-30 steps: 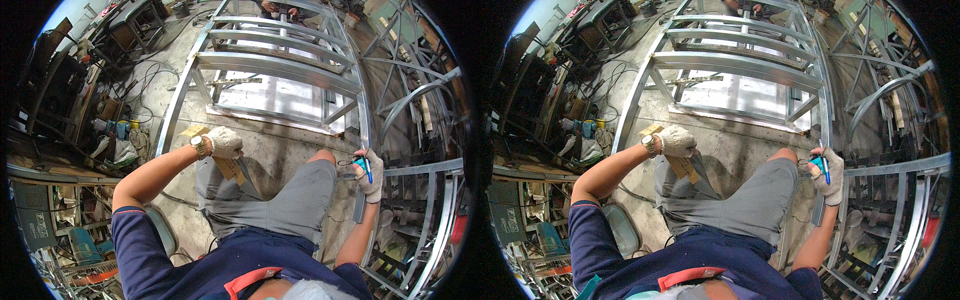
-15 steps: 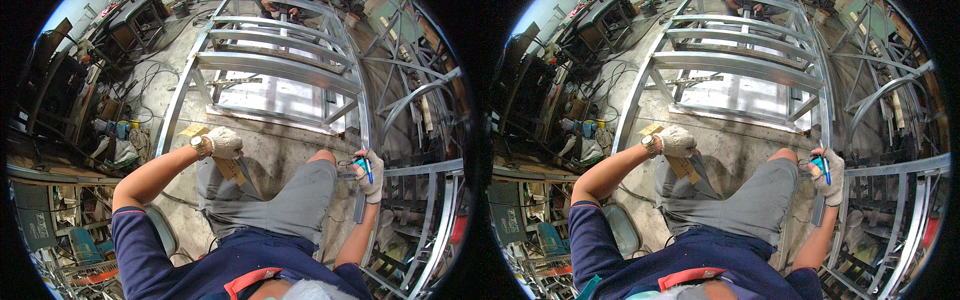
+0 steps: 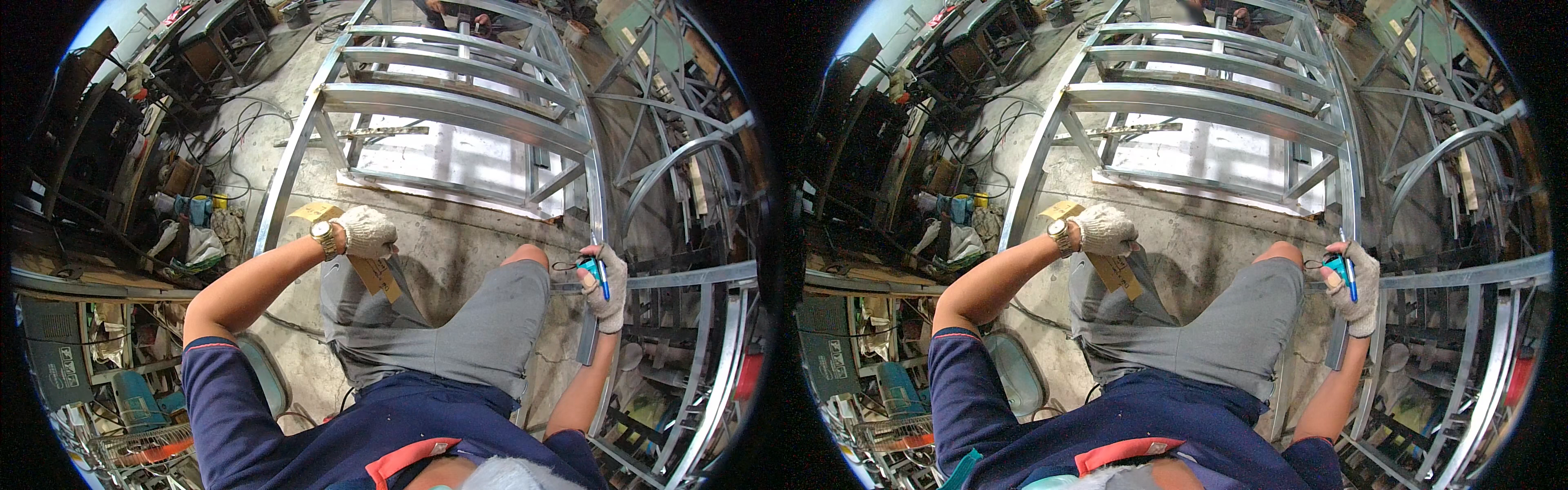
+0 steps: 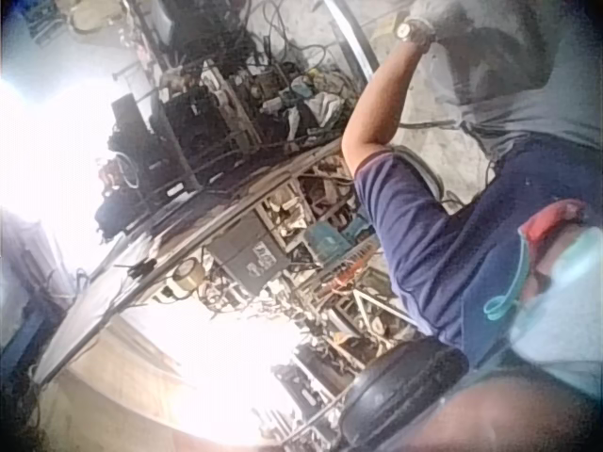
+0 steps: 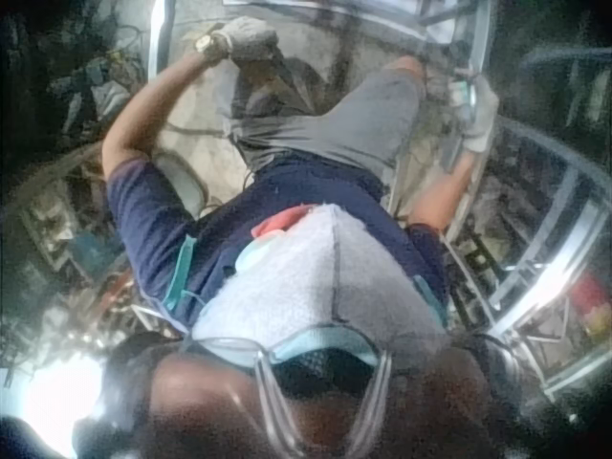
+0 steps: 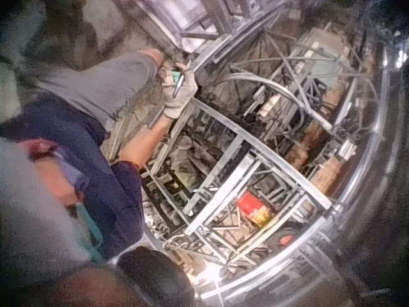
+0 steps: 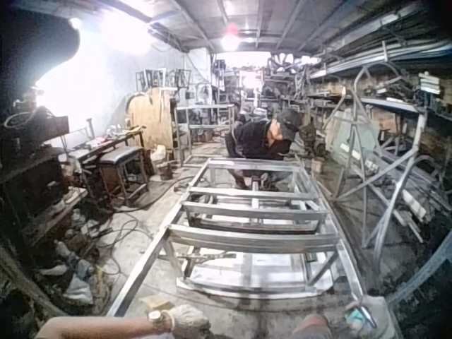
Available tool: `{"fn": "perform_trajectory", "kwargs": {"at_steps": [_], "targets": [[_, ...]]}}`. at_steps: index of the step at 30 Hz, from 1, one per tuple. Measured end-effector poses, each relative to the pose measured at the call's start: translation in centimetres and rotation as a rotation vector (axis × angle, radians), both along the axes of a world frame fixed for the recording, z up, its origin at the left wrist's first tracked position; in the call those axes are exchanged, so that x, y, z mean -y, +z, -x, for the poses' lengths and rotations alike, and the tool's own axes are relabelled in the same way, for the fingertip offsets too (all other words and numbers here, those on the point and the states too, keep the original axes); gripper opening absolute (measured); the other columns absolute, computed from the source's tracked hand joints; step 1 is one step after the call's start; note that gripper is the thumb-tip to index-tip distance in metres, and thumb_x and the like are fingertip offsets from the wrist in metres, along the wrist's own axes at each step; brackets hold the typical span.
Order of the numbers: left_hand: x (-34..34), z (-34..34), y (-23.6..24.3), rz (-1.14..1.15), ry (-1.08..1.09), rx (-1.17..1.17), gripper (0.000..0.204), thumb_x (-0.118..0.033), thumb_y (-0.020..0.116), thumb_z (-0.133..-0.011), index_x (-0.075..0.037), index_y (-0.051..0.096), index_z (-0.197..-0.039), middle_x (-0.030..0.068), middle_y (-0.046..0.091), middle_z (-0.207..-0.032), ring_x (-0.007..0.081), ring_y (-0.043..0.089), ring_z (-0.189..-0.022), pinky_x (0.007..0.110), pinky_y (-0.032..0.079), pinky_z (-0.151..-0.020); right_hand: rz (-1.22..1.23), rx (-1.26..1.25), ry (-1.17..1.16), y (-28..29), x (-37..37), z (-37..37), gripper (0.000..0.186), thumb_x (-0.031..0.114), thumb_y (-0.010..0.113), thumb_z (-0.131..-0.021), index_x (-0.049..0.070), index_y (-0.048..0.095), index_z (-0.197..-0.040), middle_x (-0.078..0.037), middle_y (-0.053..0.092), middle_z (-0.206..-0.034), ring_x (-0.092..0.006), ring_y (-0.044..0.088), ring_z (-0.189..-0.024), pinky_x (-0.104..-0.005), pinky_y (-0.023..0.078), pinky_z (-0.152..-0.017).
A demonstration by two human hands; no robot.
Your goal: The person measures and marks a metal frame using a tape measure and a marker. They record measurements on a small piece of cardboard and then mark the frame at specific points.
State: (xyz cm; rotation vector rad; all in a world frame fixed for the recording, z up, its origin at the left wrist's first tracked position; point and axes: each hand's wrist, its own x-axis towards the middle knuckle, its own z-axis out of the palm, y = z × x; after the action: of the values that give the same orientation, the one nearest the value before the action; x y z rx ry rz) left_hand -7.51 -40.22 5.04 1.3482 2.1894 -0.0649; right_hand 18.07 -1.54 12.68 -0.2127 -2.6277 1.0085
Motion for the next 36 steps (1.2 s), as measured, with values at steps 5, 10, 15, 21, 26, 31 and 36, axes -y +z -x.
{"fn": "perform_trajectory", "kwargs": {"at_steps": [5, 10, 15, 21, 26, 31, 36], "targets": [[0.07, -0.01, -0.16, -0.018, -0.001, -0.005, 0.037, -0.044, 0.060, -0.094, -0.010, 0.076, -0.093, 0.0147, 0.073, -0.084, 0.0352, 0.072, -0.081, 0.045, 0.056, -0.073, -0.013, -0.012, 0.005, 0.00, 0.00, 0.03, 0.039, 0.037, 0.078, -0.084, 0.006, 0.068, -0.105, -0.007, 0.069, -0.080, -0.0174, 0.068, -0.072, -0.0294, 0.051, -0.069], [0.08, 0.03, -0.29, -0.034, -0.013, -0.008, 0.038, -0.044, 0.060, -0.095, -0.009, 0.076, -0.091, 0.0158, 0.072, -0.083, 0.0360, 0.071, -0.080, 0.045, 0.055, -0.072, 0.016, 0.006, 0.003, 0.24, 0.07, -0.05, 0.039, 0.036, 0.079, -0.084, 0.005, 0.068, -0.104, -0.007, 0.068, -0.081, -0.0175, 0.068, -0.073, -0.0293, 0.051, -0.069], [0.14, 0.08, -0.33, -0.031, -0.005, -0.006, 0.040, -0.044, 0.059, -0.095, -0.009, 0.075, -0.089, 0.0160, 0.072, -0.081, 0.0364, 0.071, -0.079, 0.045, 0.055, -0.072, 0.005, 0.002, 0.001, 0.14, 0.07, 0.01, 0.039, 0.036, 0.078, -0.084, 0.005, 0.068, -0.104, -0.007, 0.068, -0.081, -0.0176, 0.068, -0.073, -0.0291, 0.051, -0.069], [0.16, 0.12, -0.35, -0.040, -0.016, -0.005, 0.039, -0.044, 0.058, -0.095, -0.009, 0.076, -0.090, 0.0156, 0.072, -0.081, 0.0366, 0.071, -0.079, 0.046, 0.055, -0.072, 0.005, -0.010, 0.000, 0.06, 0.07, 0.00, 0.039, 0.037, 0.079, -0.084, 0.005, 0.068, -0.104, -0.007, 0.069, -0.080, -0.0179, 0.068, -0.072, -0.0292, 0.051, -0.069], [0.16, 0.07, -0.29, -0.049, -0.006, -0.003, 0.038, -0.043, 0.060, -0.095, -0.009, 0.076, -0.090, 0.0158, 0.072, -0.081, 0.0364, 0.071, -0.078, 0.046, 0.055, -0.072, -0.018, -0.007, 0.009, 0.13, -0.02, -0.02, 0.038, 0.037, 0.079, -0.085, 0.006, 0.068, -0.104, -0.007, 0.069, -0.080, -0.0177, 0.069, -0.072, -0.0291, 0.051, -0.069], [0.16, 0.08, -0.25, -0.054, 0.001, 0.001, 0.037, -0.043, 0.062, -0.094, -0.009, 0.076, -0.089, 0.0155, 0.072, -0.080, 0.0356, 0.071, -0.078, 0.045, 0.055, -0.071, -0.002, 0.017, -0.006, 0.14, 0.01, -0.08, 0.038, 0.036, 0.079, -0.085, 0.006, 0.068, -0.105, -0.007, 0.069, -0.081, -0.0172, 0.069, -0.073, -0.0291, 0.051, -0.069], [0.20, 0.04, -0.19, -0.047, 0.004, -0.009, 0.037, -0.043, 0.061, -0.094, -0.010, 0.076, -0.089, 0.0150, 0.072, -0.080, 0.0353, 0.071, -0.078, 0.045, 0.055, -0.071, 0.013, 0.034, -0.016, 0.26, 0.06, -0.08, 0.039, 0.036, 0.079, -0.084, 0.005, 0.068, -0.105, -0.007, 0.069, -0.080, -0.0168, 0.068, -0.072, -0.0289, 0.051, -0.069]]}}
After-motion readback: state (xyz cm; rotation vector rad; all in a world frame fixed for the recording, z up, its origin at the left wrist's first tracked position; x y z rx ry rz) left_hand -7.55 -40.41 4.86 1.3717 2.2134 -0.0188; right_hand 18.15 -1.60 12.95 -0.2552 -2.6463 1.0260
